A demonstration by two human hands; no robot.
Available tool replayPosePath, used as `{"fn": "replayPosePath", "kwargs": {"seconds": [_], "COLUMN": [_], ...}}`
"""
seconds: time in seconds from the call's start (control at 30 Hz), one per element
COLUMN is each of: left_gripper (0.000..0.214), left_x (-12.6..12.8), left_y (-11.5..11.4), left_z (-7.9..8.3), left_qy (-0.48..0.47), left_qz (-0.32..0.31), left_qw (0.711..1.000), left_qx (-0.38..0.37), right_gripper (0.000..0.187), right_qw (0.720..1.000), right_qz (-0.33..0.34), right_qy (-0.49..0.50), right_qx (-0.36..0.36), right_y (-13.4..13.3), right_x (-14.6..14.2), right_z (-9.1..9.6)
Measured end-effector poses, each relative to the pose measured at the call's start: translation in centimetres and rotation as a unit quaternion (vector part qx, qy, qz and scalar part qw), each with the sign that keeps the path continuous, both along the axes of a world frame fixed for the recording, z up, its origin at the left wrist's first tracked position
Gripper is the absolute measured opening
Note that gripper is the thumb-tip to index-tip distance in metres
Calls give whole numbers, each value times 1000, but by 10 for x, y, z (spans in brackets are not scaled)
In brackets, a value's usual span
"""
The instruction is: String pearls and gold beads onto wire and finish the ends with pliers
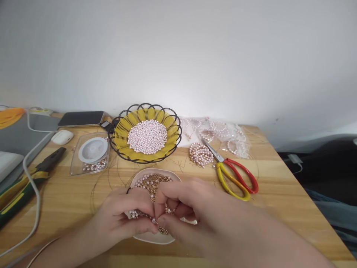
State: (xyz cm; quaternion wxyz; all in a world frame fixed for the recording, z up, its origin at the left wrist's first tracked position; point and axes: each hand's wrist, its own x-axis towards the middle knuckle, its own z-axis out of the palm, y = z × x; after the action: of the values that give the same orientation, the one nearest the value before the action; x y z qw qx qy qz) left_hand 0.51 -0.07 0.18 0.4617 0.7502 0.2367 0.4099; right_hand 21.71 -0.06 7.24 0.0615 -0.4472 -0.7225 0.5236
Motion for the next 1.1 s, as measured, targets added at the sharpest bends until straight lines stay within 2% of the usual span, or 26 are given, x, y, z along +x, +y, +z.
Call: {"fn": "replayPosePath", "kwargs": {"seconds": [0.27, 0.43, 0.63, 0.9, 1.1], "left_gripper": [39, 41, 46, 42, 40], "left_x": [-3, -2, -1, -2, -1], "left_y": [0, 1, 1, -2, -3], "left_z": [-1, -2, -1, 0, 2], "left_qy": [3, -6, -5, -19, -34], "left_qz": [-7, 2, 5, 2, -7], "left_qw": [1000, 1000, 1000, 1000, 999], "left_qx": [9, 21, 13, -1, -21], "right_gripper": [11, 9, 12, 18, 20], "right_qw": [998, 997, 997, 996, 993], "right_qz": [17, 5, -12, -19, -18], "right_qy": [29, 43, 64, 92, 113], "right_qx": [-44, -58, -35, -13, -41], "right_y": [5, 5, 3, 0, -2], "right_x": [4, 2, -1, -1, -4], "right_z": [0, -3, -5, -23, -18]}}
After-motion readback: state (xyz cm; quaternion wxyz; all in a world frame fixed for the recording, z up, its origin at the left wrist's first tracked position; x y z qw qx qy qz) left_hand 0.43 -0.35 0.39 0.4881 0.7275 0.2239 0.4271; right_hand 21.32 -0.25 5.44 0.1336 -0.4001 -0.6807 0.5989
